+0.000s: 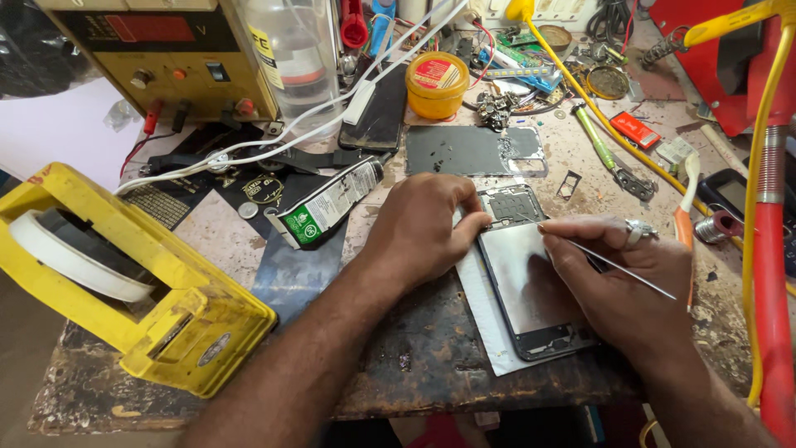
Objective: The person pries the screen assembly off a smartphone on a cluttered repair bench, working a thin metal pry tool around the edge of the display while holding the phone steady with the other hand, and repositions the phone on a paper sheet as the screen separates from the frame.
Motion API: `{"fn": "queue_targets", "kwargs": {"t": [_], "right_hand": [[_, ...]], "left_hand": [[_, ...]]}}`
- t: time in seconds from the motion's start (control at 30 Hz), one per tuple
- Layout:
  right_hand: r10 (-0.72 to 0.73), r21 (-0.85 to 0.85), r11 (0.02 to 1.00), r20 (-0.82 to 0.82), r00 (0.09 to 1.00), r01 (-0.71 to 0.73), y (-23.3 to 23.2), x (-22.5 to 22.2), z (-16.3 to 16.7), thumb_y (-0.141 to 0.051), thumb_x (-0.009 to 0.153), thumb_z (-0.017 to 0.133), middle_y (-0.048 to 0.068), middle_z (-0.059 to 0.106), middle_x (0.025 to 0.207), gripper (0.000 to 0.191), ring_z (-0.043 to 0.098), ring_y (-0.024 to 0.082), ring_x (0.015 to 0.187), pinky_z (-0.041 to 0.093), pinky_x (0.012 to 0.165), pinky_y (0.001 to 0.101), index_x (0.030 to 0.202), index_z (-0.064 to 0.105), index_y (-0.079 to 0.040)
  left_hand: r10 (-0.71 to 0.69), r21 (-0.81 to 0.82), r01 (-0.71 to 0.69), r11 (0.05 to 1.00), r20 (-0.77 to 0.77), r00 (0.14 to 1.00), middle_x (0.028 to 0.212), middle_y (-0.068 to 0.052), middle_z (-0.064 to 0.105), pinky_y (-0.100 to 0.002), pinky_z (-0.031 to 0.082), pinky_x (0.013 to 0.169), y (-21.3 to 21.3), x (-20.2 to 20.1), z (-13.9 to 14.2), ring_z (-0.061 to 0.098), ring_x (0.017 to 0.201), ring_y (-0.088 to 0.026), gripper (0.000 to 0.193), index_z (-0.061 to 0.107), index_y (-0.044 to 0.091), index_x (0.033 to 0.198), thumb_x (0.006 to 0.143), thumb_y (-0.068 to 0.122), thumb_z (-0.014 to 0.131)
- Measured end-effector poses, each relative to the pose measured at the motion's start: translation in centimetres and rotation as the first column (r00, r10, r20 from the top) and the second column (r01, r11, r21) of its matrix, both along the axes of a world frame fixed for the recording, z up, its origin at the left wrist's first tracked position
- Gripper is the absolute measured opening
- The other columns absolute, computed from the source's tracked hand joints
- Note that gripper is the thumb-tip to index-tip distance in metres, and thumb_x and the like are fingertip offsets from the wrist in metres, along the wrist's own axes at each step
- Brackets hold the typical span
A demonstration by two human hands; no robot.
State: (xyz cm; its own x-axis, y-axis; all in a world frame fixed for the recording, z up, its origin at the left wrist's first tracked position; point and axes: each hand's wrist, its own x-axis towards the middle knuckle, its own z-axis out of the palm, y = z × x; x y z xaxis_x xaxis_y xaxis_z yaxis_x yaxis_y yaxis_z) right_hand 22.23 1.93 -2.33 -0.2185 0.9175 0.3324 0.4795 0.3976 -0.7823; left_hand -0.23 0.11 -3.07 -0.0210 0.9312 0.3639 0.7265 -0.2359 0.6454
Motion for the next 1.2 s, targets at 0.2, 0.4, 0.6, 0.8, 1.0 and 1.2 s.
{"fn": "queue_targets", "kwargs": {"t": [0.2, 0.4, 0.6, 0.8, 1.0, 1.2], "right_hand": [[0.077, 0.079, 0.994, -0.021, 0.997, -0.075, -0.4, -0.3, -0.3, -0.009, 0.091, 0.078, 0.004, 0.079, 0.086, 0.015, 0.070, 0.004, 0.075, 0.056, 0.066, 0.0203, 0.105, 0.080, -0.004], [0.052, 0.195, 0.978, 0.123, 0.991, -0.076, -1.0, -0.4, -0.2, -0.014, 0.087, 0.080, 0.005, 0.080, 0.083, 0.019, 0.071, 0.005, 0.071, 0.056, 0.063, 0.0217, 0.106, 0.080, -0.008], [0.090, 0.262, 0.956, 0.168, 0.982, -0.132, -1.4, -0.7, 0.1, -0.015, 0.087, 0.080, 0.004, 0.079, 0.085, 0.017, 0.071, 0.006, 0.068, 0.056, 0.062, 0.0237, 0.102, 0.079, -0.009], [0.038, 0.185, 0.981, 0.103, 0.994, -0.057, -1.1, -0.6, 0.2, -0.016, 0.089, 0.081, 0.005, 0.078, 0.080, 0.018, 0.069, 0.006, 0.066, 0.056, 0.059, 0.0247, 0.105, 0.079, -0.009], [0.080, 0.155, 0.986, -0.102, 0.992, -0.064, -0.8, -0.4, 0.0, -0.012, 0.095, 0.078, 0.005, 0.079, 0.096, 0.016, 0.069, 0.003, 0.085, 0.058, 0.075, 0.0213, 0.110, 0.078, -0.006], [0.183, 0.150, 0.972, -0.006, 0.983, -0.180, -1.0, -0.4, 0.2, -0.010, 0.085, 0.081, 0.005, 0.081, 0.097, 0.023, 0.071, 0.007, 0.084, 0.058, 0.075, 0.0248, 0.107, 0.078, -0.005]], "left_hand": [[0.011, 0.162, 0.006, 0.987, -0.104, 0.995, 0.080, -0.011, 0.071, -0.048, 0.050, 0.077, 0.0, 0.0, -1.2, 0.067, 0.086, -0.033, 0.014, 0.070, 0.008, 0.085, 0.090, 0.021, 0.072], [0.048, 0.266, 0.011, 0.964, -0.215, 0.975, 0.090, -0.012, 0.066, -0.049, 0.049, 0.080, 0.6, -0.2, -2.1, 0.063, 0.089, -0.034, 0.019, 0.058, 0.006, 0.093, 0.098, 0.023, 0.065], [0.131, 0.263, -0.145, 0.954, 0.069, 0.989, 0.093, -0.017, 0.064, -0.050, 0.046, 0.076, -0.1, -1.3, -0.8, 0.063, 0.090, -0.040, 0.016, 0.056, 0.003, 0.099, 0.106, 0.018, 0.055], [0.126, 0.270, -0.145, 0.952, 0.089, 0.988, 0.074, -0.019, 0.058, -0.049, 0.047, 0.064, -1.8, -2.2, -0.1, 0.060, 0.069, -0.039, 0.035, 0.055, 0.003, 0.085, 0.106, 0.030, 0.058], [-0.109, -0.318, 0.140, 0.938, 0.114, 0.987, 0.079, -0.011, 0.068, -0.042, 0.054, 0.063, -10.1, 4.7, 3.8, 0.068, 0.069, -0.030, 0.028, 0.071, 0.011, 0.093, 0.100, 0.037, 0.063], [-0.182, -0.393, 0.241, 0.887, 0.181, 0.966, 0.089, -0.012, 0.071, -0.042, 0.056, 0.068, -10.9, 6.1, 0.6, 0.071, 0.075, -0.030, 0.029, 0.067, 0.012, 0.105, 0.096, 0.039, 0.067]]}}
